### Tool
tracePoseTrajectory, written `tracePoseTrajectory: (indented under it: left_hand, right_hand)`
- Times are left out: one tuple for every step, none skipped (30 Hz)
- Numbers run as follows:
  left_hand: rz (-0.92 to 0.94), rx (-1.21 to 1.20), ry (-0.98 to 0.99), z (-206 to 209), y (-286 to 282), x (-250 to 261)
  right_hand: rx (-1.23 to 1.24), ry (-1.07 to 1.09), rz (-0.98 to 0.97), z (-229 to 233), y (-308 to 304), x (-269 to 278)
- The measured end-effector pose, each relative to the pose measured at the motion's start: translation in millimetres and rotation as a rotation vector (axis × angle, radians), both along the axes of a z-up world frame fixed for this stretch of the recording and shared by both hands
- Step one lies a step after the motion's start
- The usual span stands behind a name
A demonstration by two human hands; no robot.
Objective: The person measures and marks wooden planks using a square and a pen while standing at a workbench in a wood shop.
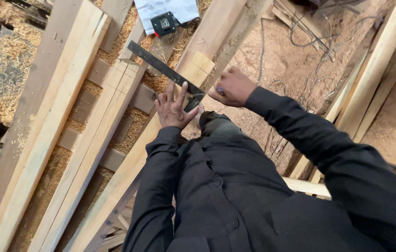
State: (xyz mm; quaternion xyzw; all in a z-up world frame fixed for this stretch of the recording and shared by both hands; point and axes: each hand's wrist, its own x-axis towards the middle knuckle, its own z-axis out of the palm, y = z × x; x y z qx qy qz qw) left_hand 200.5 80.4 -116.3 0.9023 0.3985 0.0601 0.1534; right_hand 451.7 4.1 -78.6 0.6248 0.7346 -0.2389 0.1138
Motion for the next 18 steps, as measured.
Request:
tracePoseTrajectory:
  left_hand:
    - [-0.004,0.003,0.006,-1,0,0]
    - [-0.016,0.005,0.013,-2,1,1]
    - [-0.017,0.011,0.008,-2,-2,0]
    - [-0.01,-0.015,0.009,0,-2,-1]
    - [-0.003,-0.04,0.01,2,-2,-1]
    - [-0.001,-0.029,0.01,3,-3,-3]
    - [-0.021,-0.011,-0.04,4,-4,-4]
    - [-0.04,0.013,-0.09,6,-3,-6]
    - [-0.037,0.03,-0.091,7,0,-13]
    - [-0.001,-0.041,-0.135,9,0,-23]
    - [0.034,-0.112,-0.18,9,0,-34]
    - [0.036,-0.102,-0.182,7,0,-44]
    - [0.07,-0.089,-0.001,5,0,-53]
    - [0.107,-0.082,0.183,2,-2,-60]
    - [0.111,-0.08,0.184,-3,-2,-62]
    - [0.126,-0.064,0.145,-7,1,-60]
    - [0.141,-0.048,0.105,-10,3,-57]
    - [0.139,-0.044,0.102,-9,7,-57]
  right_hand:
    - [0.006,-0.004,0.006,-5,-2,4]
    - [-0.053,0.089,-0.159,-17,-6,5]
    - [-0.112,0.184,-0.323,-34,-9,3]
    - [-0.015,0.41,-0.437,-56,-8,-9]
    - [0.083,0.64,-0.544,-80,-7,-24]
    - [-0.041,0.741,-0.724,-107,-3,-43]
    - [-0.17,0.839,-0.901,-129,0,-59]
    - [-0.157,0.845,-0.89,-145,-3,-68]
    - [0.094,0.906,-0.878,-156,-7,-76]
    - [0.34,0.957,-0.86,-162,-13,-79]
    - [0.348,0.96,-0.853,-161,-19,-73]
    - [0.353,0.963,-0.895,-155,-27,-63]
    - [0.359,0.966,-0.937,-146,-34,-50]
    - [0.302,0.989,-0.984,-134,-40,-36]
    - [0.244,1.01,-1.03,-121,-46,-23]
    - [0.287,1.001,-1.028,-106,-53,-13]
    - [0.329,0.992,-1.027,-93,-60,-6]
    - [0.335,0.992,-1.026,-81,-64,-1]
